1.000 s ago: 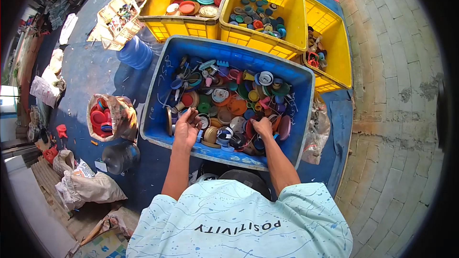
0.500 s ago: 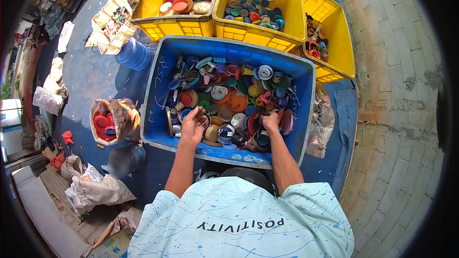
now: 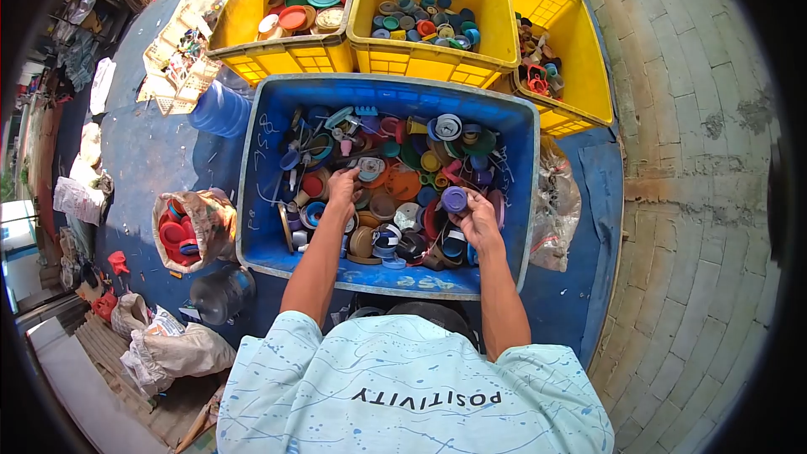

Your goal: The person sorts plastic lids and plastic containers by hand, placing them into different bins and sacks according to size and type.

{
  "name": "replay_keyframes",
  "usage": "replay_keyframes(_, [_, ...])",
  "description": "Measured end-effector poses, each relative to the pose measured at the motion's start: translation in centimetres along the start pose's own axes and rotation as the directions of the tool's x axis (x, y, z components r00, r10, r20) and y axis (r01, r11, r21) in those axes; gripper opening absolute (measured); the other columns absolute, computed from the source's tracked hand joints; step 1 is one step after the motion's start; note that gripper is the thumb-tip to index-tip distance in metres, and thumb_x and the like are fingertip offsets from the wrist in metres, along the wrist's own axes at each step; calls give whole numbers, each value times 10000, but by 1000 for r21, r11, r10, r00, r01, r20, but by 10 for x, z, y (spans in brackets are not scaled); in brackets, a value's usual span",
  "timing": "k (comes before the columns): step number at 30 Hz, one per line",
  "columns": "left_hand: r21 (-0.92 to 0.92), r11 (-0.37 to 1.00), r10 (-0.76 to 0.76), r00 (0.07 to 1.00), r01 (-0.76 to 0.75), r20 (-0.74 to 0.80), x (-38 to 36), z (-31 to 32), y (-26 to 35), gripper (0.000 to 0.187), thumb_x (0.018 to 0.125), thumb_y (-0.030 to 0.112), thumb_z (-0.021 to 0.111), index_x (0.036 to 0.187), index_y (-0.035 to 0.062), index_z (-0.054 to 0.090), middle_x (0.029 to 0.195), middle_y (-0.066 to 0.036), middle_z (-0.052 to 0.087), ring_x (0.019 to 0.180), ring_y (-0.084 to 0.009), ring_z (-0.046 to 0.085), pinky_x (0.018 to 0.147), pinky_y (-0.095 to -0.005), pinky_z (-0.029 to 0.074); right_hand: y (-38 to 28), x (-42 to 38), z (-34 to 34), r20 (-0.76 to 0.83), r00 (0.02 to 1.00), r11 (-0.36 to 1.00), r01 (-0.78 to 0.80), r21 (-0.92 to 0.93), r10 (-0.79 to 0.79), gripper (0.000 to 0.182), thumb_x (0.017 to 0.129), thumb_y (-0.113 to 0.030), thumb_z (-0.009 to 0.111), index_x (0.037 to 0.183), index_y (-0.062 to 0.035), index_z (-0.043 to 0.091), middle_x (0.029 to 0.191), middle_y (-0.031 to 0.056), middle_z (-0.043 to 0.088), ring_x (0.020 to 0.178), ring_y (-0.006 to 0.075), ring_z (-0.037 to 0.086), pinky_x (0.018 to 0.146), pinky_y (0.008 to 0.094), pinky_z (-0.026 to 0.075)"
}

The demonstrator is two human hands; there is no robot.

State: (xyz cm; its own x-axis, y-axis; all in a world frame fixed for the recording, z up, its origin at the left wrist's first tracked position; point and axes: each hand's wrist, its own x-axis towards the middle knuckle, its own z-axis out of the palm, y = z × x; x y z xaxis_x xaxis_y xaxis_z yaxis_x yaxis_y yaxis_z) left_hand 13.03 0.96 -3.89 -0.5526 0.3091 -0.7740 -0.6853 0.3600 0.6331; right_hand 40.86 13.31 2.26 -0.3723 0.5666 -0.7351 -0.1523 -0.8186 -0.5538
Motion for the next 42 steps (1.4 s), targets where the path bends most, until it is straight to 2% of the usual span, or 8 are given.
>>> replay_keyframes(6, [633,742,342,937,-219,-76,21,20,-19,825,632,297,794,1319,41,416,1235,-229,557,1174,-370,517,967,-401,411,-3,-27,4,33,999,989,-16,147,11,328,998,-328,437,1160,-50,499,1101,103,598,981,235,622,764,399,544])
replay_keyframes(19, [848,528,389,903,-55,-184,31,70,-31,995,581,545,775,1322,18,371,1297,-221,446,1241,-403,386,1017,-546,288,-17,-69,3,193,981,998,-28,48,18,364,852,-158,696,1160,-21,562,1073,82,639,964,172,637,818,339,559])
replay_keyframes(28, [717,696,321,910,-39,-262,17,64,-23,950,574,503,791,1296,16,412,1293,-230,450,1242,-392,401,1005,-544,321,-15,-72,-1,99,994,995,26,98,-36,278,880,-98,646,1132,-10,568,1063,107,644,981,190,638,857,355,550])
replay_keyframes(31, [503,807,395,916,-310,-69,29,52,-38,841,639,455,775,1272,16,438,1196,-190,523,1120,-364,519,956,-502,397,-13,-71,0,79,993,986,78,148,-90,277,898,-89,617,1151,5,557,1091,120,633,1001,202,631,885,352,538])
replay_keyframes(33, [55,940,330,938,-337,109,-16,58,-21,631,723,385,748,1200,52,502,1073,-124,583,958,-280,608,847,-413,469,-10,-70,-1,87,989,973,99,208,-119,260,908,-85,600,1146,7,551,1103,122,626,1014,210,626,904,362,530])
replay_keyframes(36, [-228,959,-69,915,171,397,-55,53,-5,448,782,319,718,1129,98,540,1034,-64,602,899,-187,619,776,-339,469,-10,-74,5,108,984,948,104,301,-142,216,913,-90,591,1110,-10,553,1089,112,624,1016,215,621,923,383,522])
replay_keyframes(38, [-297,903,-85,808,310,584,-81,52,0,415,786,322,715,1106,116,550,1056,-56,583,908,-174,609,789,-370,452,-14,-87,14,96,984,942,111,316,-149,198,910,-115,603,1088,-37,561,1060,98,625,1004,208,617,921,379,519])
replay_keyframes(42, [-274,937,24,743,216,669,-140,63,16,413,767,242,700,1122,109,538,1061,-45,598,957,-181,605,799,-352,442,-16,-108,11,-35,992,972,125,199,-121,154,883,-174,644,1013,-114,586,917,29,617,902,147,594,746,312,500])
